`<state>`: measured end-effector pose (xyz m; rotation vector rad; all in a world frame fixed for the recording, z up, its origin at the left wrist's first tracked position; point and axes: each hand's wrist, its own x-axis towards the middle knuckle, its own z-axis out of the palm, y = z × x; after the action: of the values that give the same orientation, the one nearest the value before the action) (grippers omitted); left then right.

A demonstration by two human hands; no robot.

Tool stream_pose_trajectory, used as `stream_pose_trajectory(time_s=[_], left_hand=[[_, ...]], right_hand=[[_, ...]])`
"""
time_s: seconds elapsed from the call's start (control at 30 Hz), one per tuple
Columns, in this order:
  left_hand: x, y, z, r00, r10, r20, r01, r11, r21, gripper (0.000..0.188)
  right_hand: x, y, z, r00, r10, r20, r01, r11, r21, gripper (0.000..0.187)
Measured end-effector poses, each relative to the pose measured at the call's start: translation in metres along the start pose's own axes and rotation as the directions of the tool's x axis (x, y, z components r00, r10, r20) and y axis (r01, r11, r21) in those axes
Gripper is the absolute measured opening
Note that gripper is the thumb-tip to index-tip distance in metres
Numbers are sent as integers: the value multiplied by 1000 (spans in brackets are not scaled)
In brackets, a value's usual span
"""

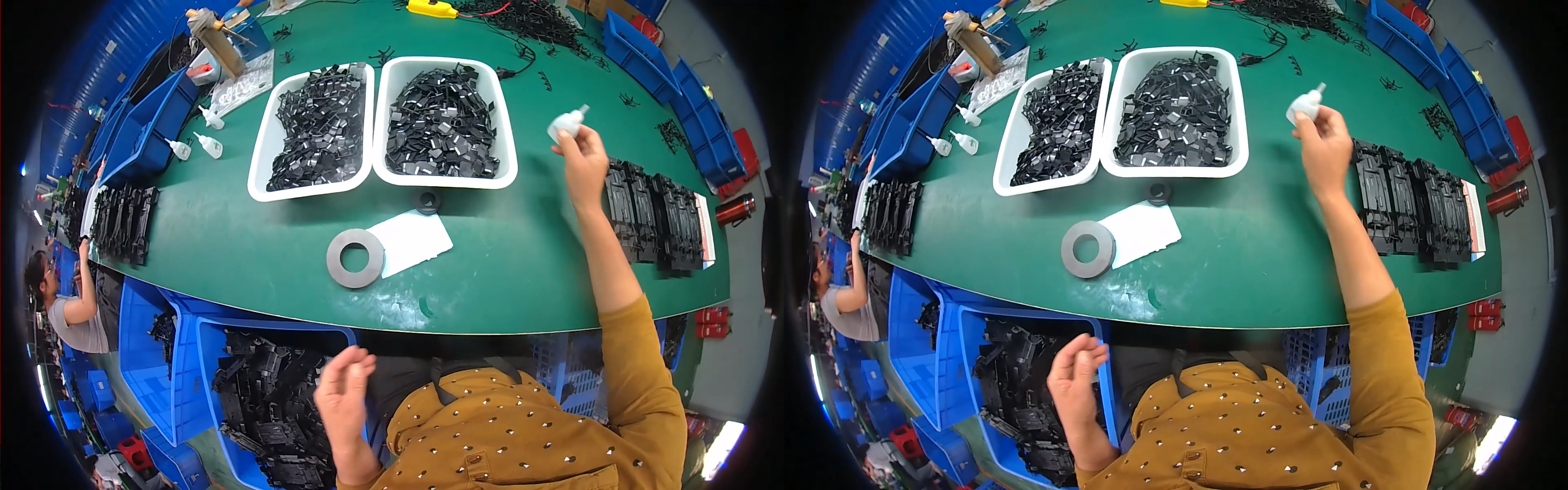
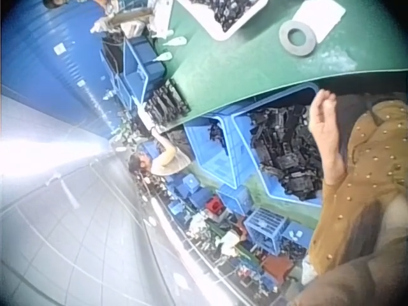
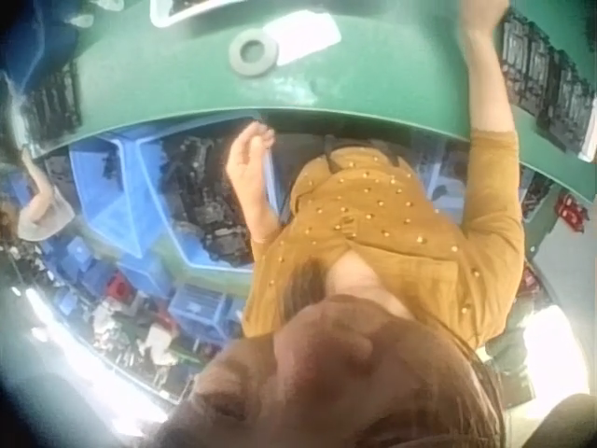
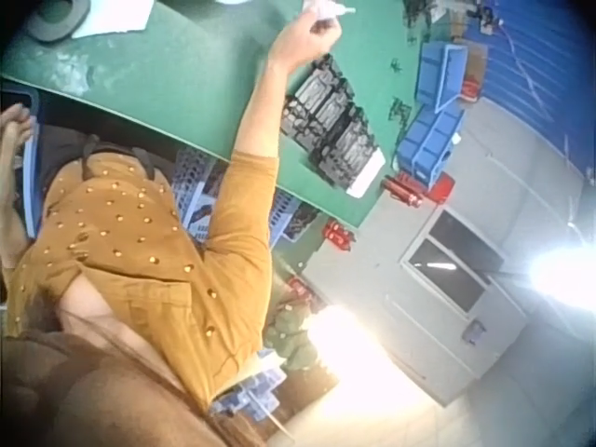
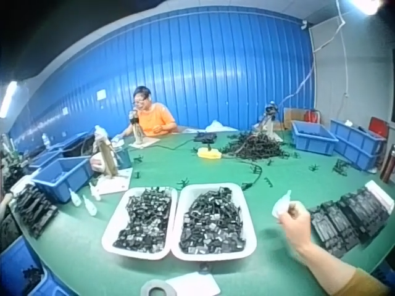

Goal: The person assembles plastic components onto a toy car chassis by hand, taking the components from storage bins and attaching them to the chassis on an assembly table.

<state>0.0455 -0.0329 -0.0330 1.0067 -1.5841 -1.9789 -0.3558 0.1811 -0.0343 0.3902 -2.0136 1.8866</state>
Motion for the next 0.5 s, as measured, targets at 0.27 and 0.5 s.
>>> stream_pose_trajectory(time_s=[0.27, 0.5], left_hand=[[6, -88, -124, 792, 147, -592, 78, 938, 338, 28], [-5, -178, -172, 751, 228, -619, 312, 704, 638, 33]], right_hand=[[-104, -97, 10, 819, 7, 574, -84, 991, 108, 23], [-115, -91, 46, 715, -168, 678, 271, 961, -48, 24]])
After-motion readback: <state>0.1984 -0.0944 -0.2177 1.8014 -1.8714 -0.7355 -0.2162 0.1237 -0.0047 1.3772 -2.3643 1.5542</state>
